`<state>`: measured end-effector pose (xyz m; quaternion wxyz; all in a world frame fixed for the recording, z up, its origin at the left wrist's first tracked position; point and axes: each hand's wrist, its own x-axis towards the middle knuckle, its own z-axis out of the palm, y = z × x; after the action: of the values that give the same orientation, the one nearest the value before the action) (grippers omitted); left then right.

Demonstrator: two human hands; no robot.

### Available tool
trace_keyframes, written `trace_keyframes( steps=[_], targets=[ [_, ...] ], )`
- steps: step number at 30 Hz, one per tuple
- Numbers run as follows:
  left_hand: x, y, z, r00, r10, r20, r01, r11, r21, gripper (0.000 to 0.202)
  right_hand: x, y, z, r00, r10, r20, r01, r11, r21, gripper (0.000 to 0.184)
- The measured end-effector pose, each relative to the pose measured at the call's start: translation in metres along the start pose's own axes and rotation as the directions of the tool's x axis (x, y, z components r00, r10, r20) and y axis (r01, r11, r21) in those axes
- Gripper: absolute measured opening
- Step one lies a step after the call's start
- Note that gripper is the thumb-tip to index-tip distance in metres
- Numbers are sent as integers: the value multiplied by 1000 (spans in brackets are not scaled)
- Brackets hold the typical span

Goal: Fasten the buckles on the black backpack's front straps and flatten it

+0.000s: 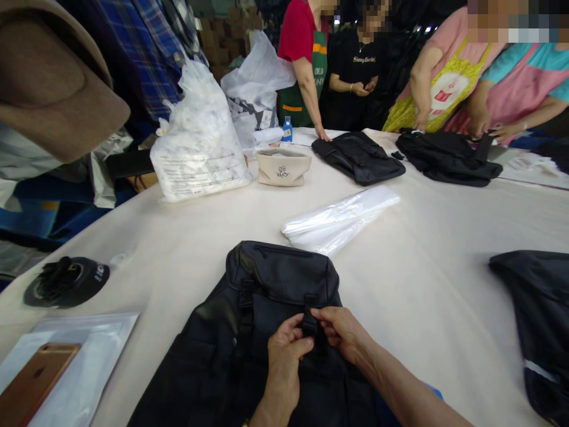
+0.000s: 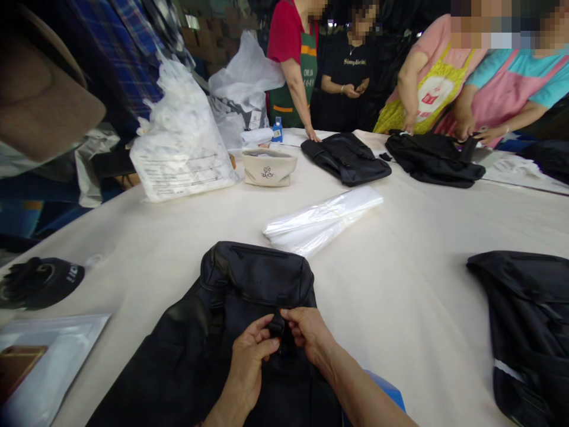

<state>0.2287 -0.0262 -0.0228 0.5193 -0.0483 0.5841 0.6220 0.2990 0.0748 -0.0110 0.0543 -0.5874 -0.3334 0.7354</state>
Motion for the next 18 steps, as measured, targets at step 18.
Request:
trace_keyframes(
  steps=[18],
  targets=[
    [3, 14, 9, 988, -64, -144, 94, 972, 214, 20, 2, 17, 6, 964, -257, -62, 256, 966, -30, 29]
  ],
)
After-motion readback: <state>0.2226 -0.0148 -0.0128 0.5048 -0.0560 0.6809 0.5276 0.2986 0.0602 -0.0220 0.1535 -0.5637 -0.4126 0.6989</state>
